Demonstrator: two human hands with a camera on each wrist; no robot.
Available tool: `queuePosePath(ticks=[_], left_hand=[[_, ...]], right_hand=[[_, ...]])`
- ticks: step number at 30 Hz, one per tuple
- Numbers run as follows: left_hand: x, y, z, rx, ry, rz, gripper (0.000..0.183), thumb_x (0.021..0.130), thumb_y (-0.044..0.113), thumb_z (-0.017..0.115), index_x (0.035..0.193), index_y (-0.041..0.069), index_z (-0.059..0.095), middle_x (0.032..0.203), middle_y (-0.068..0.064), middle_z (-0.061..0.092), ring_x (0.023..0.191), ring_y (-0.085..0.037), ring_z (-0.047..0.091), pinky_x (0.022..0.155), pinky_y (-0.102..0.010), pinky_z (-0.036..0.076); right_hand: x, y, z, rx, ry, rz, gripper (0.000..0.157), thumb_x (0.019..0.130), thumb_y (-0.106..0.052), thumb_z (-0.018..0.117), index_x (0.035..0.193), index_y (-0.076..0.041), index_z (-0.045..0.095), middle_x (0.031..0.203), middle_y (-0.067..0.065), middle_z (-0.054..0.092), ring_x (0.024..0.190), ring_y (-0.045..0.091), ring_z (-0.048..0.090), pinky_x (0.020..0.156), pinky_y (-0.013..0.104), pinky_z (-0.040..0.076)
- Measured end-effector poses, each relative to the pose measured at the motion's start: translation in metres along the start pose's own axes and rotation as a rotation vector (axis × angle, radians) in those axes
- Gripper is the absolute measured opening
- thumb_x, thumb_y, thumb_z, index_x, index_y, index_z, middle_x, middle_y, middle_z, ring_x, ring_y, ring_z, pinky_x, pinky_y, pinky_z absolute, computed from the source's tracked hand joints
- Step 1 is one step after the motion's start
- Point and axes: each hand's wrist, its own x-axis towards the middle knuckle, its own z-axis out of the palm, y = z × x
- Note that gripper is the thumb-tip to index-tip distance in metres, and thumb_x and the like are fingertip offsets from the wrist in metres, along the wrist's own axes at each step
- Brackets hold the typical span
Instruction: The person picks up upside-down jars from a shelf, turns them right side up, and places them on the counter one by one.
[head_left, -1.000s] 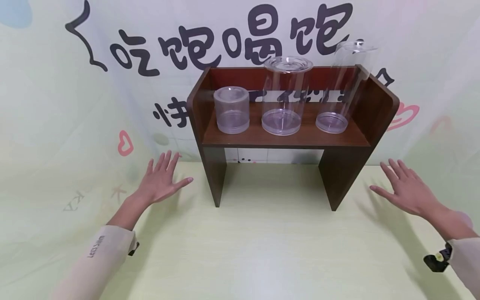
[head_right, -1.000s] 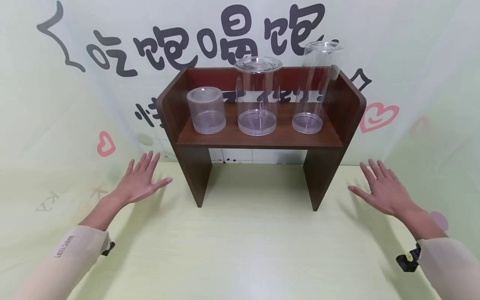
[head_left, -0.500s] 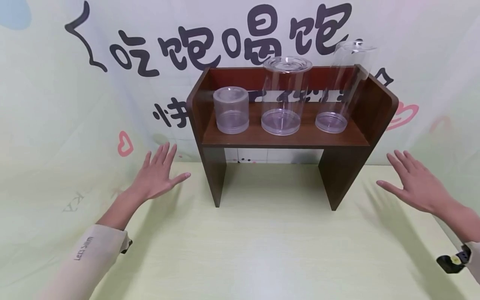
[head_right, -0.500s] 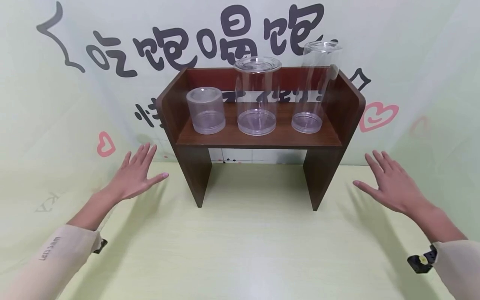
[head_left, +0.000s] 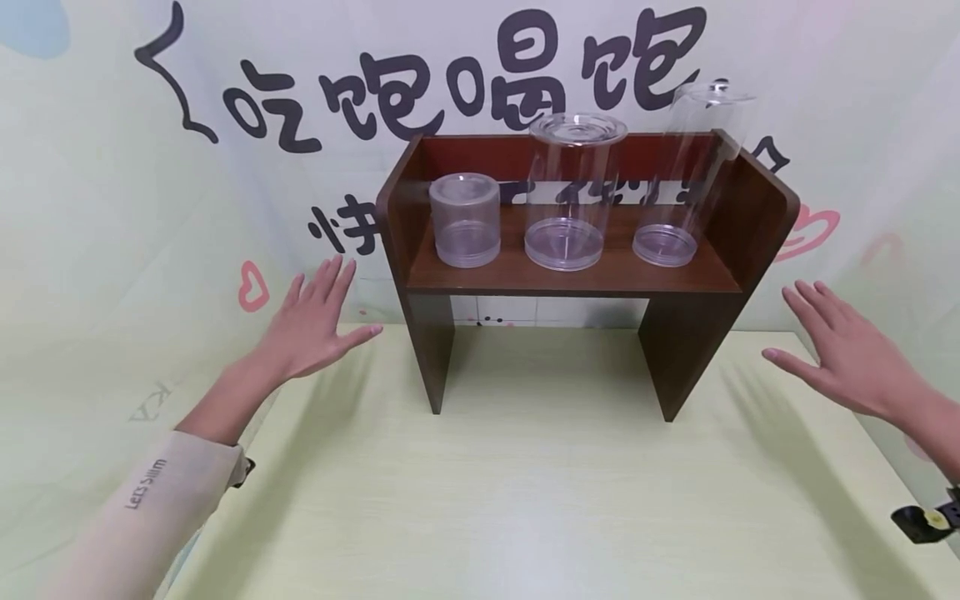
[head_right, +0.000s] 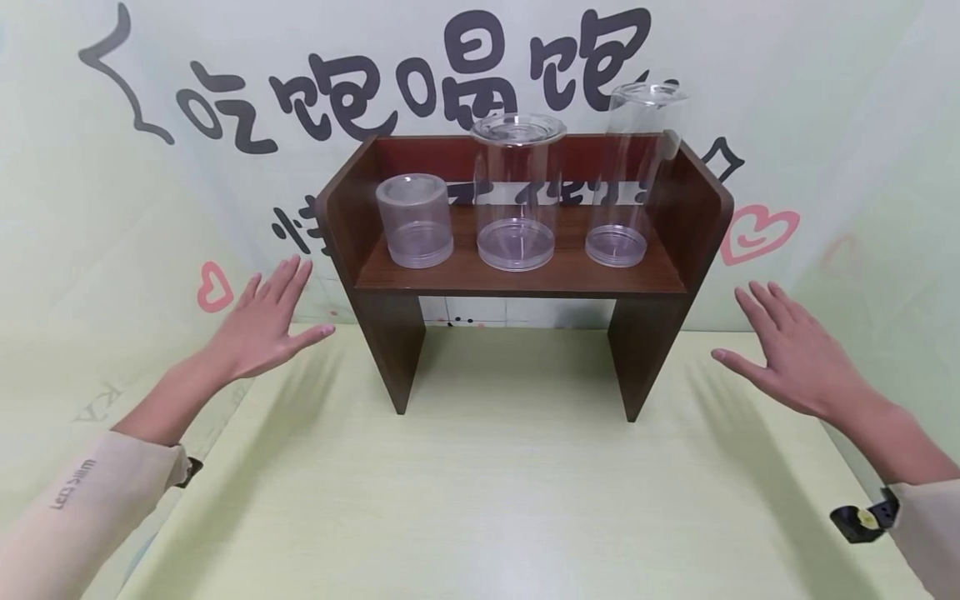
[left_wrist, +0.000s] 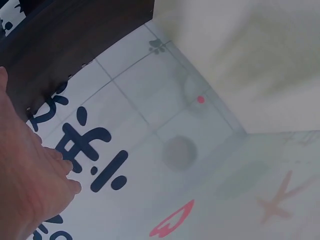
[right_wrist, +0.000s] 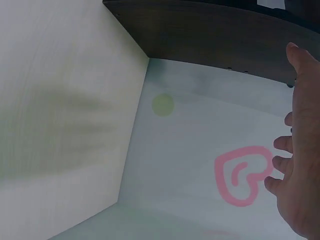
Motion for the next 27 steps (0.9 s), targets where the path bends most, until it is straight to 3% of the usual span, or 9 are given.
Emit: queuePosePath(ticks=[9, 16, 23, 27], left_hand=[[0.012, 0.011, -0.034, -0.026, 0.046, 0.02, 0.103, 0.1, 0.062, 0.054, 0.17, 0.006, 0.004, 0.177, -0.022, 0.006, 0.163, -0.042, 0.006, 0.13, -0.065, 0.0], [0.018, 0.018, -0.056, -0.033, 0.097, 0.044, 0.102, 0.102, 0.067, 0.047, 0.17, 0.007, 0.0, 0.177, -0.02, 0.003, 0.164, -0.04, 0.005, 0.131, -0.061, -0.002], [0.026, 0.027, -0.075, -0.018, 0.154, 0.079, 0.1, 0.103, 0.067, 0.045, 0.171, 0.01, -0.002, 0.178, -0.016, 0.003, 0.165, -0.033, 0.003, 0.132, -0.056, -0.002], [0.032, 0.033, -0.083, -0.035, 0.198, 0.103, 0.099, 0.102, 0.066, 0.046, 0.171, 0.012, -0.001, 0.179, -0.013, 0.004, 0.165, -0.032, 0.004, 0.133, -0.053, -0.003]], right_hand=[[0.008, -0.012, -0.024, -0.002, 0.02, 0.039, 0.091, 0.1, -0.039, 0.069, 0.167, 0.001, 0.022, 0.17, 0.031, 0.023, 0.162, 0.045, 0.011, 0.13, 0.06, 0.011], [0.011, -0.014, -0.042, 0.042, 0.105, 0.028, 0.087, 0.101, -0.035, 0.068, 0.168, -0.002, 0.023, 0.169, 0.03, 0.025, 0.161, 0.042, 0.016, 0.128, 0.063, 0.017], [0.021, -0.023, -0.058, 0.037, 0.203, -0.028, 0.086, 0.103, -0.047, 0.063, 0.168, -0.006, 0.025, 0.171, 0.025, 0.027, 0.159, 0.042, 0.022, 0.129, 0.059, 0.021], [0.028, -0.032, -0.066, 0.04, 0.256, -0.032, 0.088, 0.104, -0.056, 0.058, 0.166, -0.001, 0.028, 0.169, 0.028, 0.028, 0.157, 0.047, 0.025, 0.13, 0.056, 0.019]])
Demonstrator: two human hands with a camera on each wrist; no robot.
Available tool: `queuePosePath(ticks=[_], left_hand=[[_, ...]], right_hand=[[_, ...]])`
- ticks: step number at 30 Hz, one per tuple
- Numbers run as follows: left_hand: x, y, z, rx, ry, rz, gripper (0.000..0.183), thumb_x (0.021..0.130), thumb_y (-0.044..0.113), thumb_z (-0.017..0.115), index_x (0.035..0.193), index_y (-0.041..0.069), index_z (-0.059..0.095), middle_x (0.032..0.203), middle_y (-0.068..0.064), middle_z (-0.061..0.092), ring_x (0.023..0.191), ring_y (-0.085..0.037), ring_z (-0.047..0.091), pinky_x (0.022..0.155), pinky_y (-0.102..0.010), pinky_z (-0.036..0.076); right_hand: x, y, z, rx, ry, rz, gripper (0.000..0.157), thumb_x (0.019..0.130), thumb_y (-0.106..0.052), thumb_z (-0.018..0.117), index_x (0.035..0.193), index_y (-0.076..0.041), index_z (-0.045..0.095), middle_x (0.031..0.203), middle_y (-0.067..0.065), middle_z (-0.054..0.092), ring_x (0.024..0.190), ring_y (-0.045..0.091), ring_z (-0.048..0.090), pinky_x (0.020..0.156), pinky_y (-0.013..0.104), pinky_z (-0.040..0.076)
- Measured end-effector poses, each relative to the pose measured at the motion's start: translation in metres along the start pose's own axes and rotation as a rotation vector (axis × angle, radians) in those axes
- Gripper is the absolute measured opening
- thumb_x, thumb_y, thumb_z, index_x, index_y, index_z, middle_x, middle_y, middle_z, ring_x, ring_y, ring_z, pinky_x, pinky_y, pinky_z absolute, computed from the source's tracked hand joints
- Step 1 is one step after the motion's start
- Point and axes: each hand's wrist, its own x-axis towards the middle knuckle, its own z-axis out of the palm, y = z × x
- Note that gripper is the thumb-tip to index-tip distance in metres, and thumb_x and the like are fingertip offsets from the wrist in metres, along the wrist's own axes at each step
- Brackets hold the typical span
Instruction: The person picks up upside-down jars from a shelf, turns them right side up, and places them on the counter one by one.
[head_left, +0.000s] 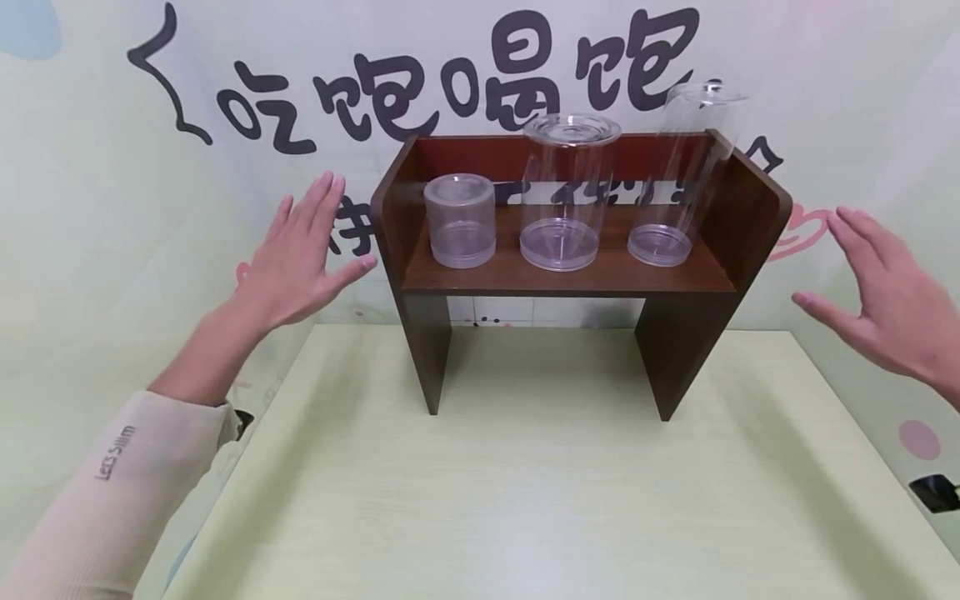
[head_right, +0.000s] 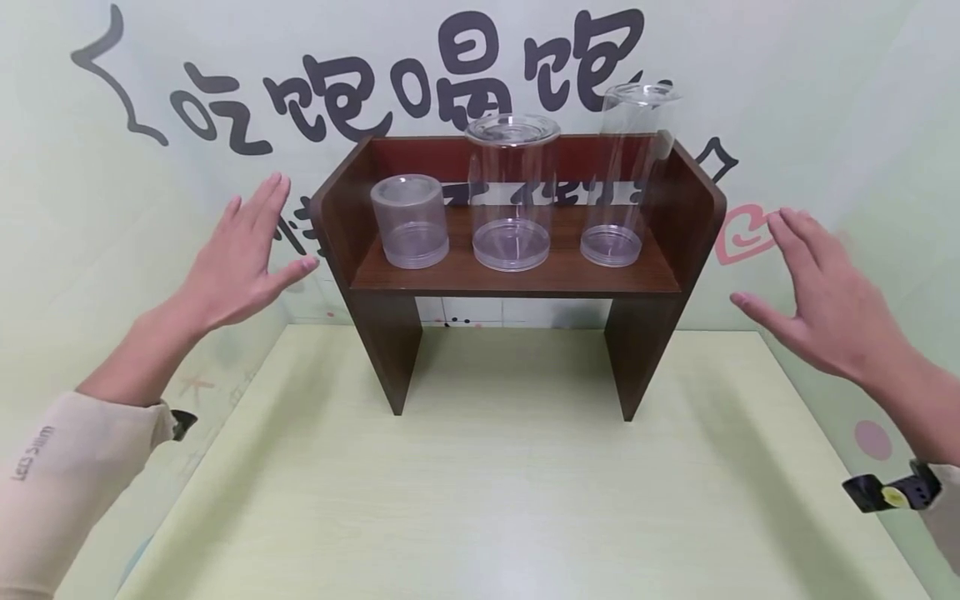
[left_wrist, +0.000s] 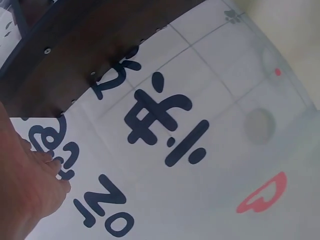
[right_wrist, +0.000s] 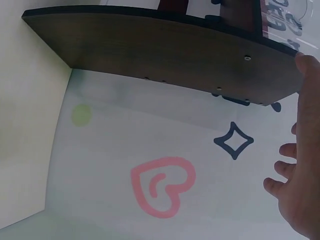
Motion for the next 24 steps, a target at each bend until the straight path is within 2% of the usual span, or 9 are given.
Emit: queuePosePath(ticks=[4, 11, 20, 24], left_hand=[[0.008, 0.007, -0.007, -0.022, 0.049, 0.029, 0.098, 0.102, 0.066, 0.046, 0.172, 0.012, 0.003, 0.179, -0.011, 0.006, 0.165, -0.029, 0.006, 0.133, -0.049, -0.003], [0.02, 0.023, -0.015, -0.029, 0.075, 0.059, 0.097, 0.102, 0.067, 0.047, 0.172, 0.015, 0.006, 0.179, -0.008, 0.008, 0.165, -0.025, 0.007, 0.134, -0.044, -0.003], [0.032, 0.036, -0.017, -0.014, 0.078, 0.101, 0.098, 0.101, 0.072, 0.045, 0.171, 0.013, 0.013, 0.179, -0.007, 0.009, 0.165, -0.025, 0.008, 0.133, -0.045, -0.003], [0.036, 0.041, -0.017, -0.009, 0.08, 0.126, 0.094, 0.101, 0.068, 0.05, 0.171, 0.013, 0.018, 0.178, -0.007, 0.014, 0.165, -0.023, 0.011, 0.133, -0.045, -0.003]], right_hand=[[0.011, -0.011, -0.007, -0.001, 0.051, 0.017, 0.098, 0.102, -0.068, 0.052, 0.163, 0.005, 0.03, 0.167, 0.031, 0.029, 0.156, 0.05, 0.026, 0.131, 0.055, 0.017], [0.032, -0.028, -0.018, 0.019, 0.18, -0.021, 0.117, 0.09, -0.089, 0.046, 0.163, 0.002, 0.034, 0.166, 0.029, 0.034, 0.155, 0.048, 0.029, 0.131, 0.05, 0.021], [0.058, -0.054, -0.03, 0.014, 0.226, -0.036, 0.123, 0.083, -0.095, 0.046, 0.164, -0.004, 0.035, 0.17, 0.021, 0.033, 0.156, 0.043, 0.031, 0.129, 0.054, 0.027], [0.07, -0.064, -0.036, 0.012, 0.193, -0.027, 0.112, 0.089, -0.085, 0.053, 0.166, -0.006, 0.032, 0.172, 0.017, 0.031, 0.158, 0.04, 0.028, 0.129, 0.057, 0.024]])
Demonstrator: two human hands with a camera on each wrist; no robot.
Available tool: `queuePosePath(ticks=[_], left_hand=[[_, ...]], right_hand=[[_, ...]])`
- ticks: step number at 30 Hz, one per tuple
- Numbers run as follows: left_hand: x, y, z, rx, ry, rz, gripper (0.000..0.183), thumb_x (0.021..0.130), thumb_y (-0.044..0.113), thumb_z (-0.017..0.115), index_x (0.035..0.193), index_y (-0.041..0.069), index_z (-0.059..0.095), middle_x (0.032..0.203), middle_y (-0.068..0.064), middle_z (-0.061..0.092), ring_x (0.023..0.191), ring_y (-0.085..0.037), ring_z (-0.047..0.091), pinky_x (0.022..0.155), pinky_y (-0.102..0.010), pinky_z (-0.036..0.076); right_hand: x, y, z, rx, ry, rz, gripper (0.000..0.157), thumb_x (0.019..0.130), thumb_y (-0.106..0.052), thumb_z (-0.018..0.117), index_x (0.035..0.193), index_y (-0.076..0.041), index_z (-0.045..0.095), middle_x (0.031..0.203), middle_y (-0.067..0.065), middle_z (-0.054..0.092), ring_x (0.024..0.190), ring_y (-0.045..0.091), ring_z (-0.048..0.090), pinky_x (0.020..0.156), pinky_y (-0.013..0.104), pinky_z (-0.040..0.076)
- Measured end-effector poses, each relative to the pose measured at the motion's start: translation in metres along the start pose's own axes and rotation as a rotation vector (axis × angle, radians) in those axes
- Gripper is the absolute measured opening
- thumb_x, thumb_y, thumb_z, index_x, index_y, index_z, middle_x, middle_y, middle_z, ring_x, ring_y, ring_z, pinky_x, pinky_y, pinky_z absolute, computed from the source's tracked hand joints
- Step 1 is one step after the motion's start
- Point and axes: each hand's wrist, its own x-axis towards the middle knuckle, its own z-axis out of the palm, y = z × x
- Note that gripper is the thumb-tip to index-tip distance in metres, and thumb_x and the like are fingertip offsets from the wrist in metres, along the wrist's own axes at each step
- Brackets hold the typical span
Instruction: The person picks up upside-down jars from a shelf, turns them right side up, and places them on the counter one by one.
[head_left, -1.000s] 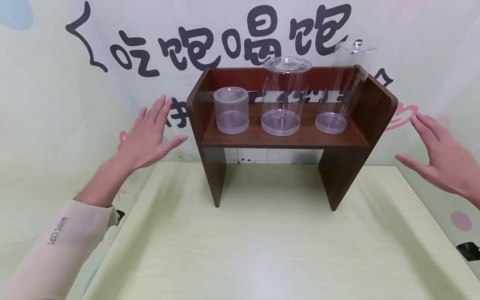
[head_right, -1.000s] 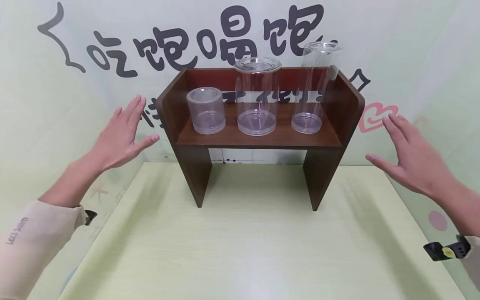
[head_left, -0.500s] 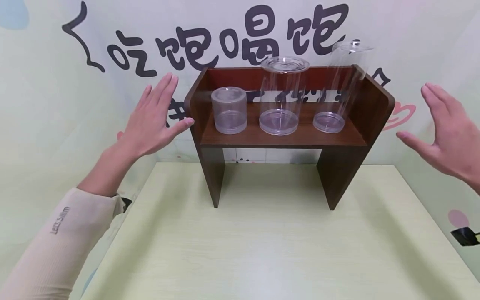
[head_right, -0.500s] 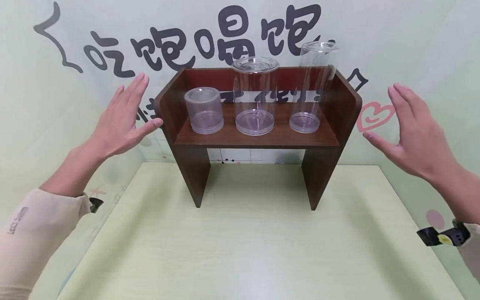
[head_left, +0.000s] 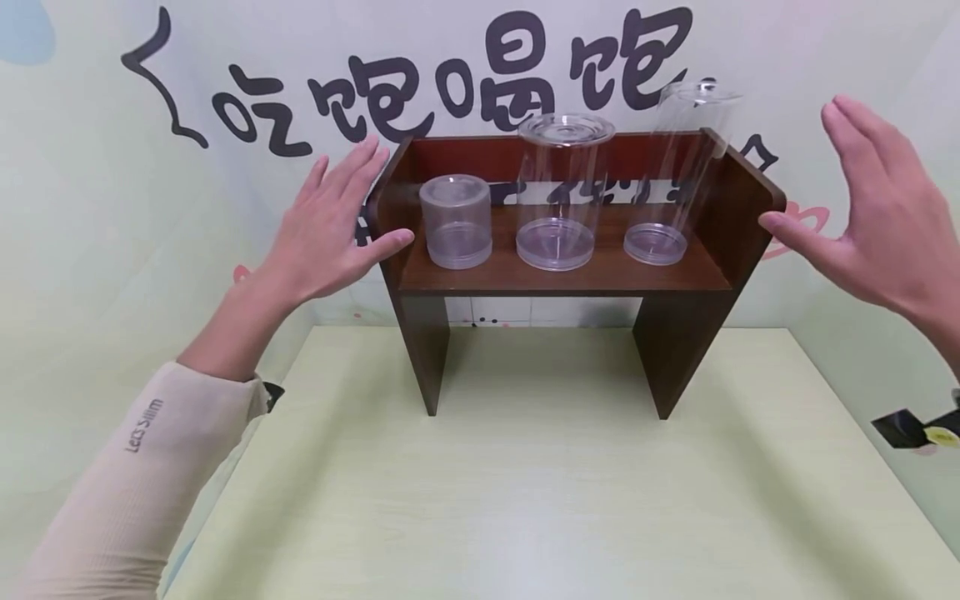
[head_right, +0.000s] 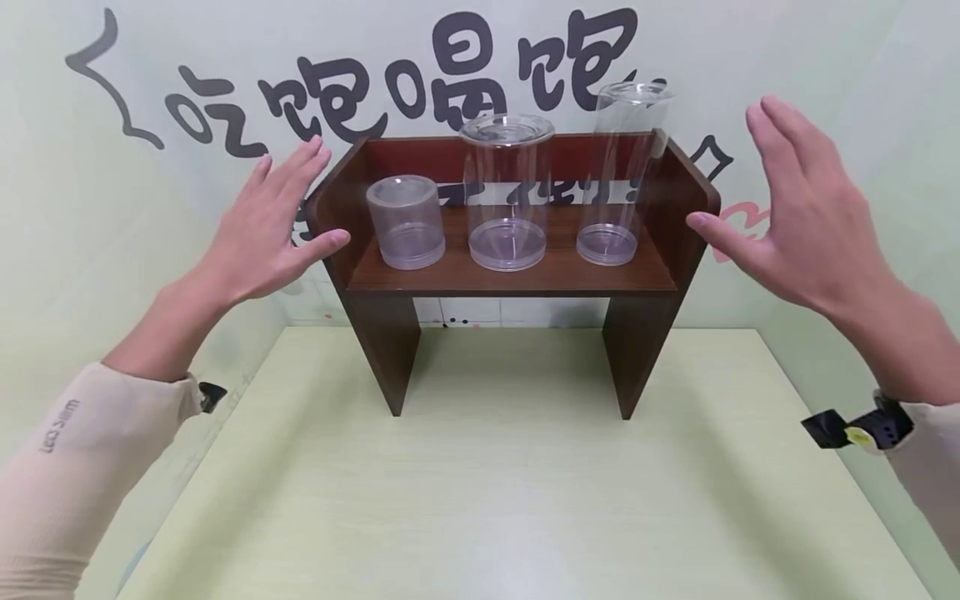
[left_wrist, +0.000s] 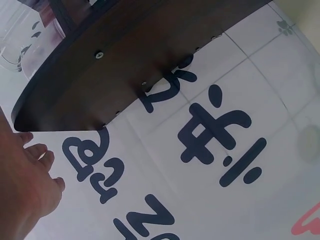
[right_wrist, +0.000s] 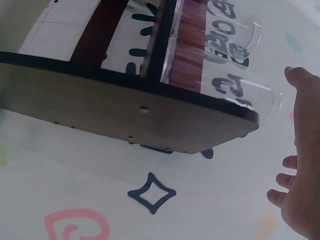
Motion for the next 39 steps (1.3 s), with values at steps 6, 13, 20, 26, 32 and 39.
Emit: queuePosePath(ticks=[6, 13, 20, 26, 32, 39], left_hand=[[0.005, 0.005, 0.003, -0.019, -0.02, 0.019, 0.092, 0.101, 0.062, 0.055, 0.17, 0.012, 0.021, 0.177, -0.006, 0.02, 0.164, -0.022, 0.017, 0.134, -0.045, 0.0], [0.007, 0.007, 0.006, -0.046, -0.021, 0.029, 0.092, 0.1, 0.058, 0.058, 0.17, 0.012, 0.021, 0.175, -0.007, 0.025, 0.162, -0.025, 0.024, 0.134, -0.045, 0.004], [0.006, 0.007, 0.007, -0.068, -0.023, 0.026, 0.091, 0.1, 0.057, 0.06, 0.17, 0.011, 0.022, 0.175, -0.008, 0.027, 0.161, -0.026, 0.026, 0.134, -0.043, 0.004], [0.006, 0.006, 0.009, -0.081, -0.02, 0.023, 0.09, 0.1, 0.057, 0.06, 0.168, 0.009, 0.025, 0.173, -0.012, 0.031, 0.161, -0.028, 0.027, 0.134, -0.041, 0.006], [0.006, 0.007, 0.01, -0.088, -0.013, 0.019, 0.09, 0.1, 0.059, 0.058, 0.169, 0.01, 0.025, 0.173, -0.011, 0.03, 0.161, -0.028, 0.026, 0.134, -0.039, 0.007], [0.005, 0.007, 0.011, -0.099, -0.012, 0.006, 0.09, 0.1, 0.058, 0.059, 0.169, 0.011, 0.025, 0.173, -0.011, 0.03, 0.161, -0.028, 0.027, 0.134, -0.039, 0.007]], right_hand=[[0.024, -0.018, -0.001, 0.021, -0.063, 0.014, 0.097, 0.096, -0.061, 0.066, 0.168, -0.009, 0.027, 0.174, 0.014, 0.026, 0.159, 0.039, 0.025, 0.127, 0.066, 0.022], [0.046, -0.037, 0.006, -0.017, -0.12, 0.031, 0.096, 0.098, -0.056, 0.066, 0.168, -0.006, 0.024, 0.174, 0.017, 0.023, 0.159, 0.043, 0.024, 0.127, 0.065, 0.021], [0.064, -0.049, 0.018, -0.034, -0.1, 0.017, 0.093, 0.096, -0.041, 0.074, 0.169, -0.008, 0.025, 0.174, 0.017, 0.024, 0.159, 0.041, 0.026, 0.126, 0.064, 0.026], [0.074, -0.051, 0.028, -0.014, -0.126, 0.034, 0.092, 0.095, -0.034, 0.074, 0.168, -0.006, 0.025, 0.173, 0.02, 0.025, 0.157, 0.046, 0.027, 0.127, 0.066, 0.023], [0.079, -0.051, 0.036, -0.012, -0.153, 0.082, 0.088, 0.096, -0.031, 0.073, 0.167, -0.006, 0.027, 0.172, 0.021, 0.026, 0.156, 0.046, 0.028, 0.126, 0.067, 0.022], [0.08, -0.054, 0.045, 0.004, -0.114, 0.113, 0.079, 0.098, -0.026, 0.071, 0.164, -0.005, 0.033, 0.168, 0.022, 0.033, 0.151, 0.047, 0.036, 0.124, 0.069, 0.026]])
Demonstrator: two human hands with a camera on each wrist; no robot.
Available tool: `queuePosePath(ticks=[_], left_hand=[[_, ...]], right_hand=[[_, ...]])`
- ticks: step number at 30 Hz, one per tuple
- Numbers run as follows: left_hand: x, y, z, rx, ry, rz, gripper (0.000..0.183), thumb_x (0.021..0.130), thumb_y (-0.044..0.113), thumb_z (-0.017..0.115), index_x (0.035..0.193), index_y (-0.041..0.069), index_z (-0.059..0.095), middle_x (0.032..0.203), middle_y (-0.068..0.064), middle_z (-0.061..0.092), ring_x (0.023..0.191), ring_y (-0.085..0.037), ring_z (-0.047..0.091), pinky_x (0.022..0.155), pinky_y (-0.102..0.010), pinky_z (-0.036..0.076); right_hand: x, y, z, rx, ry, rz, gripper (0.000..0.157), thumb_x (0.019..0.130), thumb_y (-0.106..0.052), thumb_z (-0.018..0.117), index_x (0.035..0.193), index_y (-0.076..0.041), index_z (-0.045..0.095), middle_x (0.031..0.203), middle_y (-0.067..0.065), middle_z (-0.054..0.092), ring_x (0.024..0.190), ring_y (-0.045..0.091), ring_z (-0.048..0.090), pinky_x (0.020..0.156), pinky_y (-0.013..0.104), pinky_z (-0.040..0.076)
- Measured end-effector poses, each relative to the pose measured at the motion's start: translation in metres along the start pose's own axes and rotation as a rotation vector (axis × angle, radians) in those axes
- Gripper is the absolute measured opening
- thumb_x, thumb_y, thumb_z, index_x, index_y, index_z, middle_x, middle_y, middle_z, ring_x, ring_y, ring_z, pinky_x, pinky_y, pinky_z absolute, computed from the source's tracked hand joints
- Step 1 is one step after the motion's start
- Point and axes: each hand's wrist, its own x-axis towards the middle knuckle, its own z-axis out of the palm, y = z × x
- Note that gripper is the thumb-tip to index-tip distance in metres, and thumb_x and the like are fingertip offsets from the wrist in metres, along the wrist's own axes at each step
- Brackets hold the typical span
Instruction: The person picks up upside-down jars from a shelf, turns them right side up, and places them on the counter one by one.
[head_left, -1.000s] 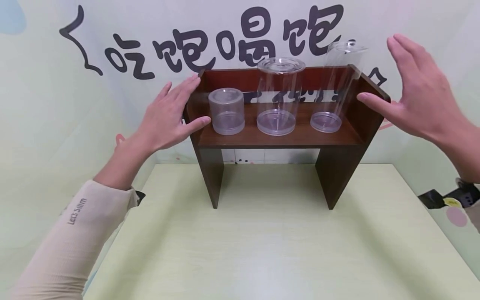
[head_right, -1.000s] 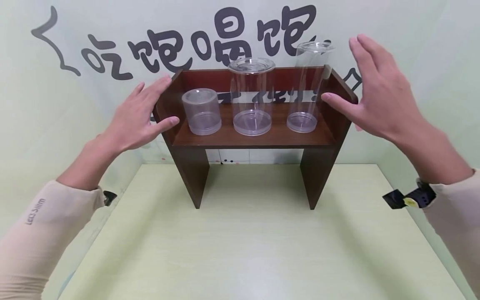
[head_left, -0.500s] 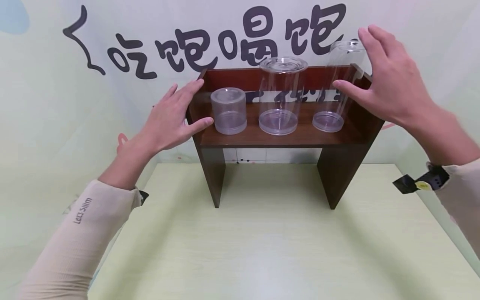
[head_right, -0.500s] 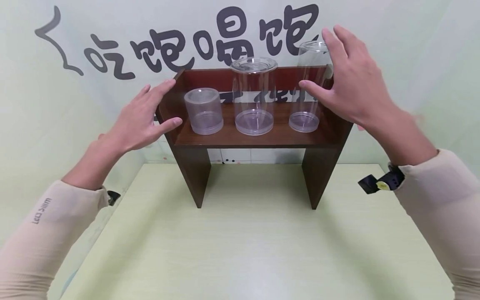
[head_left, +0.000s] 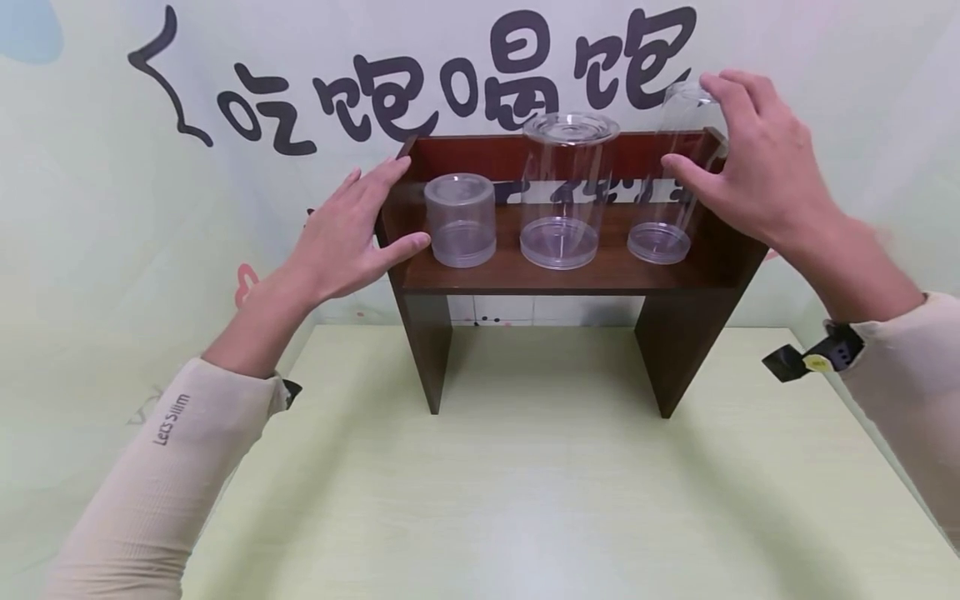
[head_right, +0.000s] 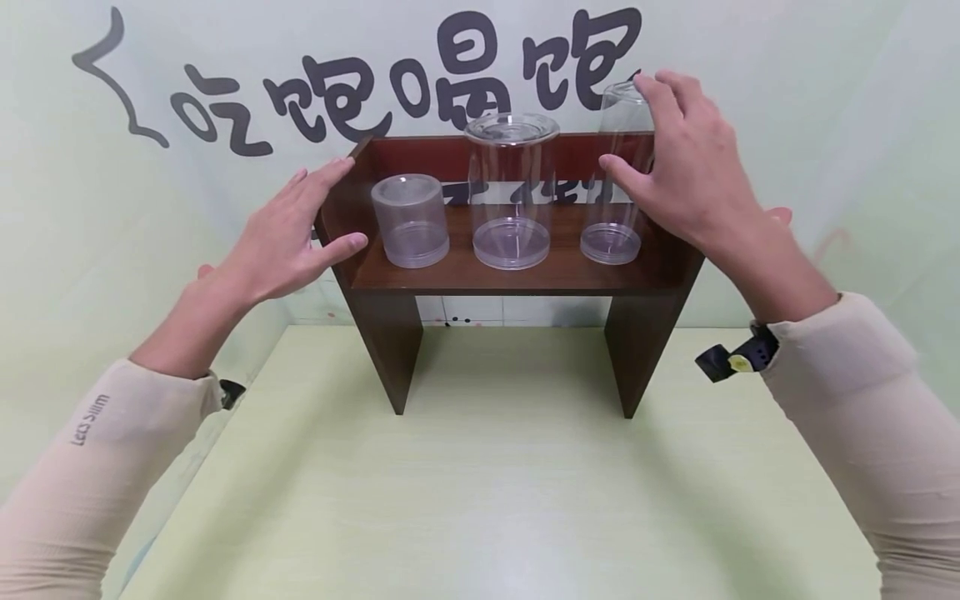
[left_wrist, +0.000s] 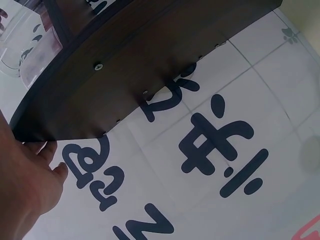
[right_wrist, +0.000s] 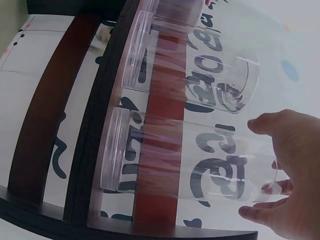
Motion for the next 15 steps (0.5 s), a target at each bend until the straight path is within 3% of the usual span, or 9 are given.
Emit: queuePosePath(ticks=[6, 15], left_hand=[[-0.001, 0.0, 0.0, -0.012, 0.003, -0.006, 0.09, 0.1, 0.056, 0.061, 0.169, 0.01, 0.025, 0.174, -0.011, 0.029, 0.161, -0.028, 0.026, 0.134, -0.039, 0.007], [-0.001, 0.0, 0.002, -0.017, 0.012, -0.013, 0.089, 0.1, 0.055, 0.061, 0.169, 0.01, 0.025, 0.174, -0.01, 0.029, 0.161, -0.027, 0.026, 0.134, -0.039, 0.007]], right_hand=[[0.002, -0.003, 0.006, 0.029, 0.07, 0.031, 0.073, 0.098, -0.026, 0.073, 0.16, -0.005, 0.041, 0.162, 0.023, 0.041, 0.143, 0.05, 0.045, 0.12, 0.068, 0.033], [-0.001, 0.0, 0.011, 0.057, 0.172, 0.006, 0.067, 0.095, -0.025, 0.077, 0.154, -0.005, 0.052, 0.155, 0.022, 0.05, 0.129, 0.046, 0.055, 0.111, 0.061, 0.045]])
